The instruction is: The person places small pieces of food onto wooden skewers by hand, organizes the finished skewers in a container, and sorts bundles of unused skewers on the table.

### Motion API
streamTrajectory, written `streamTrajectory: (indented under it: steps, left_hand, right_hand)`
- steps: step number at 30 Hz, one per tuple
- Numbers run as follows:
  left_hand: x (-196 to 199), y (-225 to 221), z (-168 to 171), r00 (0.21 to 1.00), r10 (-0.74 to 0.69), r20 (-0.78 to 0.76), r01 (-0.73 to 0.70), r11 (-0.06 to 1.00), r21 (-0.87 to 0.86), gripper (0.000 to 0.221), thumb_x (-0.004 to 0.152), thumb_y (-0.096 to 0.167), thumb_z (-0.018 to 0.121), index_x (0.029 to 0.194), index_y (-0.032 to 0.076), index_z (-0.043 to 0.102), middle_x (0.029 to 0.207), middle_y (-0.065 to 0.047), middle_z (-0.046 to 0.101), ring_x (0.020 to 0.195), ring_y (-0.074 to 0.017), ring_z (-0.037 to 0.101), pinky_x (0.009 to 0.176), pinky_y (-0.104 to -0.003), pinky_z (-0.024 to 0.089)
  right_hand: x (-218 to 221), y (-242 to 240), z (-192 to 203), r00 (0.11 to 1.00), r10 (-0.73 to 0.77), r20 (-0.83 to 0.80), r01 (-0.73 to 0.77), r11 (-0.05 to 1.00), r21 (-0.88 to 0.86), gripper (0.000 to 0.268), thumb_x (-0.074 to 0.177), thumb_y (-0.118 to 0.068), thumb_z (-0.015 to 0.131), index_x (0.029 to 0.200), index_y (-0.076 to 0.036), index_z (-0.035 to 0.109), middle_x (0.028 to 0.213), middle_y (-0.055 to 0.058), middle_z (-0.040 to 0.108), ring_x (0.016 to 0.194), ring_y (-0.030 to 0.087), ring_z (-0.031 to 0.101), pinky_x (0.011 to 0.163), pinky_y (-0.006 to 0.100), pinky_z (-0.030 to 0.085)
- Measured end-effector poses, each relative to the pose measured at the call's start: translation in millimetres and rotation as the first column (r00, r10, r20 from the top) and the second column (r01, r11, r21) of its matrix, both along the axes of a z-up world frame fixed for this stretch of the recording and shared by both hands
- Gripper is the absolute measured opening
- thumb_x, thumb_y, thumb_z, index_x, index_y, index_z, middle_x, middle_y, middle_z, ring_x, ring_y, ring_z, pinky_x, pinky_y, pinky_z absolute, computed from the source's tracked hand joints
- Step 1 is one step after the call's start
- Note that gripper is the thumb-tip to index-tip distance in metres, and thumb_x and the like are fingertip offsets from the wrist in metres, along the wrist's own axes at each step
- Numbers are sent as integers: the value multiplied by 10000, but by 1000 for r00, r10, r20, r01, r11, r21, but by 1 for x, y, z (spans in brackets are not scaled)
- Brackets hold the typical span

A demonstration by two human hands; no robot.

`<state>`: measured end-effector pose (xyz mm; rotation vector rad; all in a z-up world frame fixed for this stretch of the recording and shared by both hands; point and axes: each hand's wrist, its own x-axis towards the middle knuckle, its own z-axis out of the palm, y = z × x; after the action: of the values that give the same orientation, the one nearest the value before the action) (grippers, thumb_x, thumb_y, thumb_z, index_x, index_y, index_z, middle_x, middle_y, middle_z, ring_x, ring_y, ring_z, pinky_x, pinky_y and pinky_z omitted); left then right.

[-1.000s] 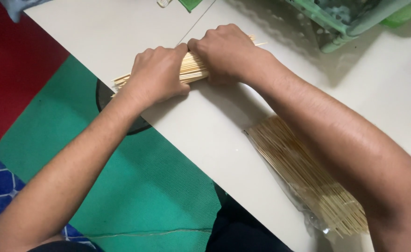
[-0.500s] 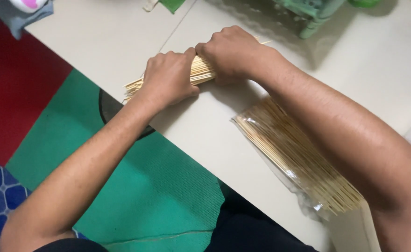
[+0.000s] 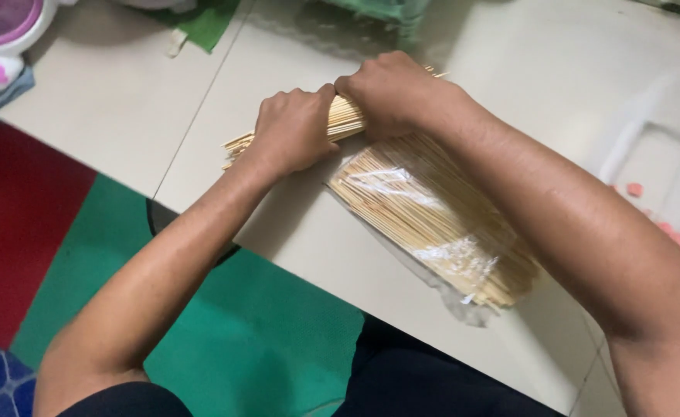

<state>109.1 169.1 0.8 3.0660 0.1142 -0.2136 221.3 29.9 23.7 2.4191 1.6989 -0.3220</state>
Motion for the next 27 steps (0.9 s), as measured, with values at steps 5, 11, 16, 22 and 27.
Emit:
streamTrajectory:
  steps: [5, 11, 16, 22, 27]
  left_hand:
    - [31, -23, 9, 998, -54, -26, 54, 998, -12, 668, 722, 374, 803, 1282, 92, 573, 969, -197, 727, 876, -458, 678, 728, -551, 528]
    - [54, -38, 8, 994, -110, -31, 109, 994, -31, 723, 708, 397, 823, 1342, 146, 583, 1029, -179, 731, 950, -446, 667, 767, -551, 519]
    - [59, -48, 16, 990, -131, -46, 127, 987, -94, 631, 713, 332, 804, 1283, 143, 611, 1078, -165, 728, 981, -435, 665, 791, -552, 520]
    - [66, -63, 11, 993, -111, -35, 108, 991, -76, 644, 657, 326, 829, 1222, 99, 617, 1074, -194, 710, 972, -453, 662, 783, -541, 528]
    - [79, -77, 12, 988, -147, -44, 144, 986, -82, 683, 651, 427, 869, 1219, 122, 644, 1082, -188, 732, 993, -451, 665, 785, -540, 509]
  right_hand:
    - [18, -27, 6, 996, -85, -34, 86, 996, 25, 388, 769, -254, 724, 1136, -139, 673, 953, 186, 740, 851, 444, 704, 678, 545, 545]
    - [34, -47, 2, 995, -95, -23, 96, 994, 45, 382, 760, -358, 737, 1088, -167, 697, 984, 156, 754, 896, 416, 709, 738, 528, 543]
    - [38, -57, 5, 995, -100, -14, 100, 995, 9, 339, 755, -222, 712, 1088, -157, 697, 989, 154, 757, 901, 402, 710, 720, 514, 552]
    - [44, -71, 11, 993, -119, -22, 119, 993, 5, 463, 695, -227, 777, 1146, -175, 686, 1074, 139, 746, 972, 402, 704, 706, 533, 556]
    - [51, -86, 12, 989, -149, -21, 148, 988, -46, 479, 671, -202, 791, 1137, -140, 699, 1083, 158, 739, 973, 409, 707, 743, 523, 573]
